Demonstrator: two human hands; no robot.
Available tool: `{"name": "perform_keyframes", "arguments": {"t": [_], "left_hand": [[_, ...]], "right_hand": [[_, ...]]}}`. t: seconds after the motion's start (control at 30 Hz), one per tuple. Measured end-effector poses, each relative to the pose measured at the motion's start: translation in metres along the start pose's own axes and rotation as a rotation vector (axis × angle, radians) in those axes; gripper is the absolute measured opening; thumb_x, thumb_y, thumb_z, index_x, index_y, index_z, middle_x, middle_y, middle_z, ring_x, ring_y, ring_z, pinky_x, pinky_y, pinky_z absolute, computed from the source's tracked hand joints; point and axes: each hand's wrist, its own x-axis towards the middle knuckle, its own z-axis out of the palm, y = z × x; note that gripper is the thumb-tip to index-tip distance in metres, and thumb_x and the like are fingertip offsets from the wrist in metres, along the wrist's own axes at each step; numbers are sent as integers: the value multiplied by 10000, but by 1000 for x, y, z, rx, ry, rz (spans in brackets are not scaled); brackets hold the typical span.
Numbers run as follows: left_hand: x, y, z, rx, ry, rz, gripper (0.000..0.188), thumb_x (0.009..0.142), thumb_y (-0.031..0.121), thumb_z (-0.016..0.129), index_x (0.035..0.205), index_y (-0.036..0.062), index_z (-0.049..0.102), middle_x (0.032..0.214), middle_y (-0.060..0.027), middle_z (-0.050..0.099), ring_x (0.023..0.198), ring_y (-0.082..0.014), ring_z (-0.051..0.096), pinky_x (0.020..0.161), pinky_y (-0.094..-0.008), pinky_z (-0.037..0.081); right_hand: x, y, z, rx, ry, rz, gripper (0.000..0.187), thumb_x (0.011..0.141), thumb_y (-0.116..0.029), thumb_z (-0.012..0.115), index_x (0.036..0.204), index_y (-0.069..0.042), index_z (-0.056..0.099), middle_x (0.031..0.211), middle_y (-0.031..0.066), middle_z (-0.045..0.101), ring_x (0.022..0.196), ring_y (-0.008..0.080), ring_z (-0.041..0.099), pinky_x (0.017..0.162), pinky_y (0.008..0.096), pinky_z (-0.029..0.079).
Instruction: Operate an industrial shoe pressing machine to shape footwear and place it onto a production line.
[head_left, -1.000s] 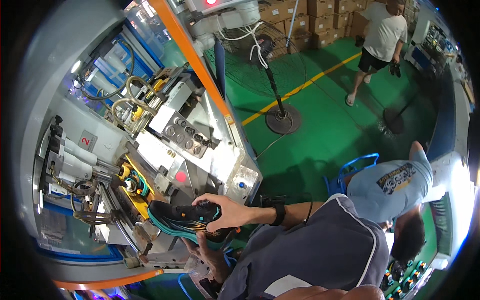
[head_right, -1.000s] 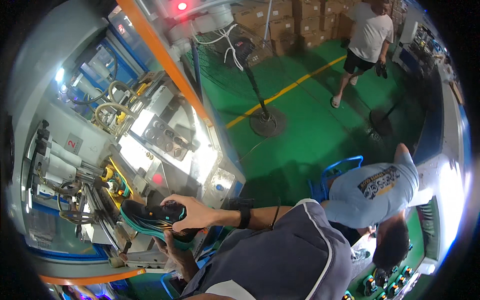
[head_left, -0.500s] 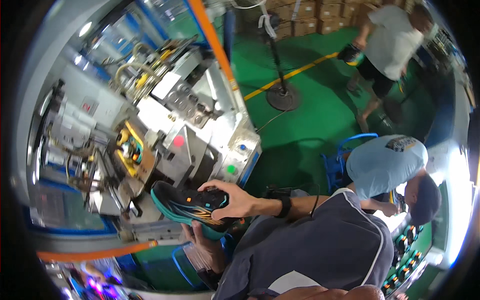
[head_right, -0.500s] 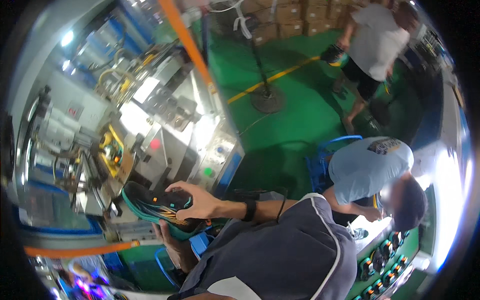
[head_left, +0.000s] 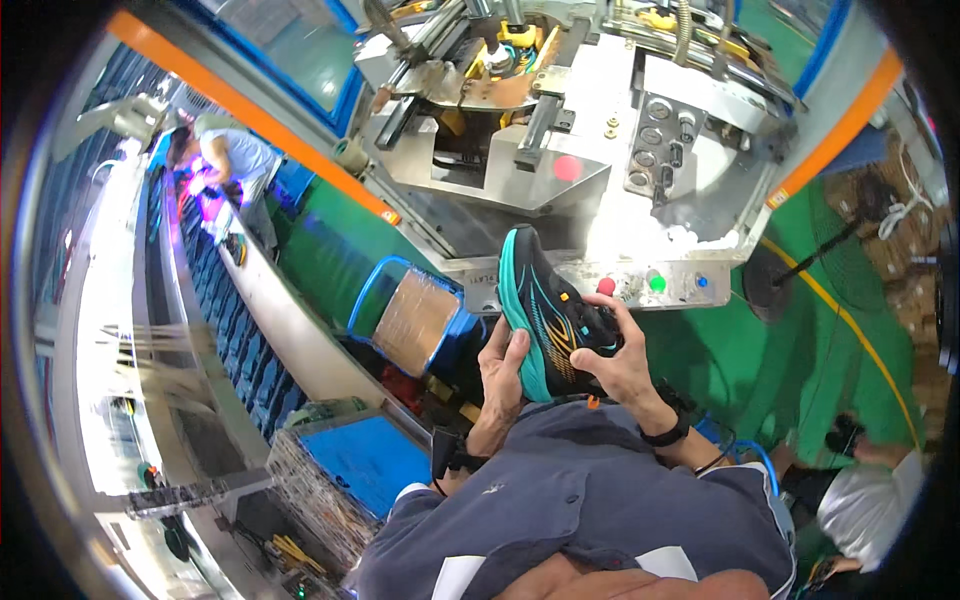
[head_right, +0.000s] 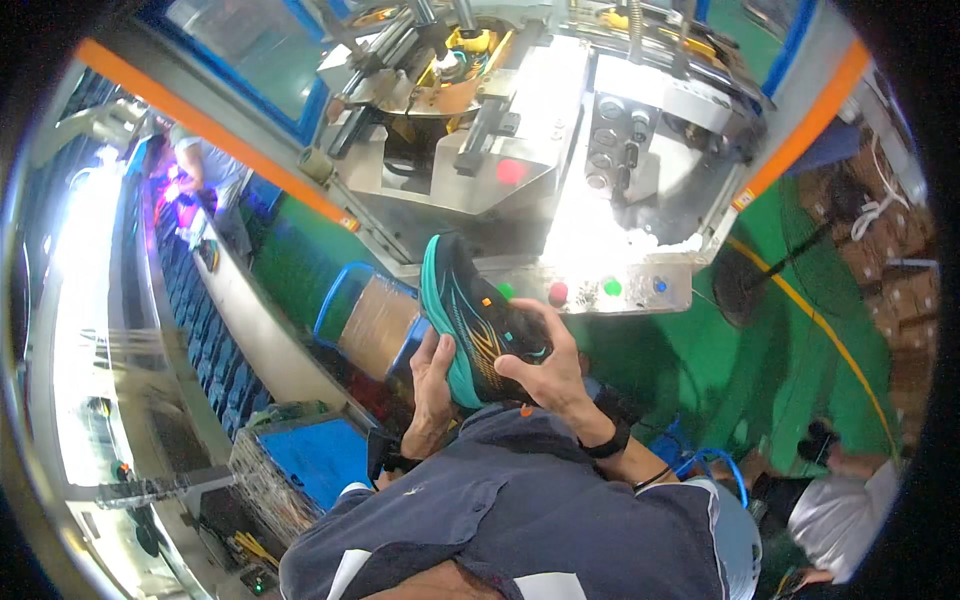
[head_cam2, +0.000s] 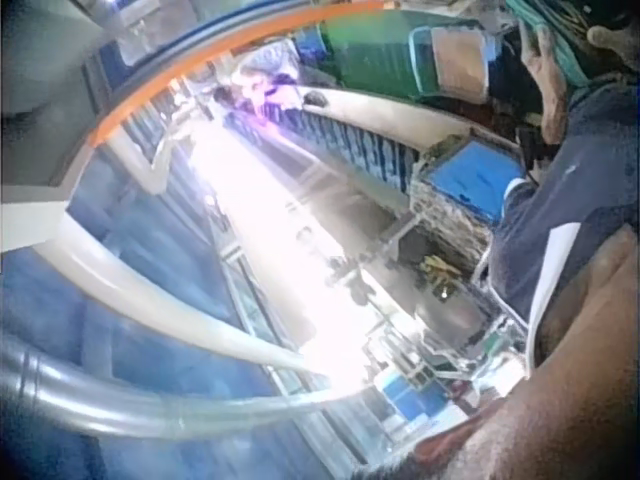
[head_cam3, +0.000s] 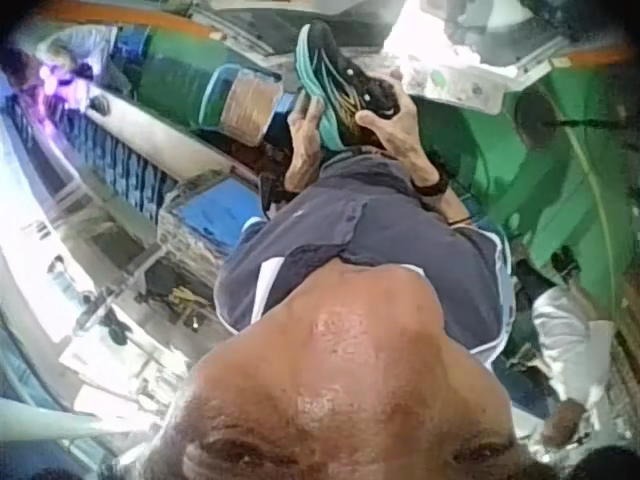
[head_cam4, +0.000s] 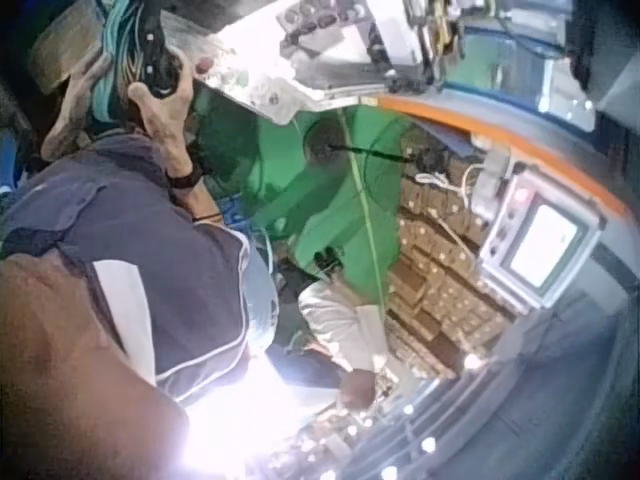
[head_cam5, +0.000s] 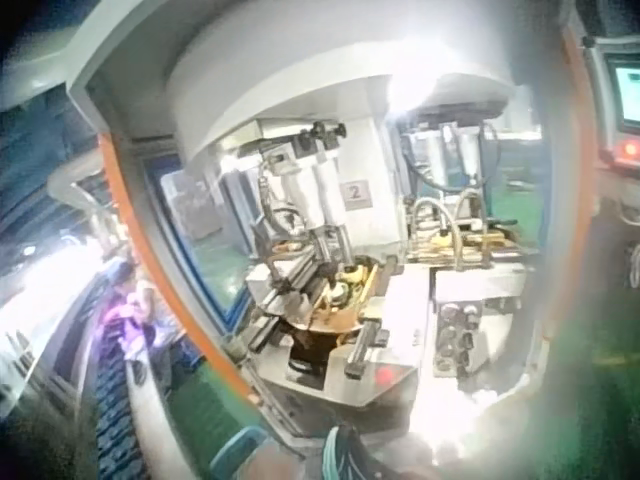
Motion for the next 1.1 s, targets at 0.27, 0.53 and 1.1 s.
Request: {"name": "perform_keyframes", "arguments": {"t": [0.27, 0.53, 1.1], "left_hand": [[27, 6, 24, 160, 41, 70, 556, 944, 229, 558, 1377, -66, 374, 1262, -134, 533, 1093, -190, 540, 946, -310, 444], [83, -4, 99, 419, -217, -35, 587, 960, 248, 540, 1428, -28, 319, 1348, -165, 487, 1185, -194, 475, 983, -308, 392], [466, -84, 199, 926, 171, 74, 867, 761, 413, 704, 1350, -111, 344, 1245, -291, 528, 1151, -392, 537, 960, -403, 430]], "right_hand": [[30, -6, -24, -38, -10, -75, 621, 685, -76, 733, 1249, 12, 489, 1135, 101, 591, 1054, 187, 567, 938, 307, 439], [44, -22, -108, 52, 200, -118, 653, 722, -220, 768, 1236, 56, 474, 1122, 125, 590, 1010, 177, 580, 901, 296, 463], [142, -63, -250, -169, 750, -253, 520, 752, -40, 637, 1250, 18, 495, 1136, 120, 584, 998, 183, 592, 897, 292, 472]]}}
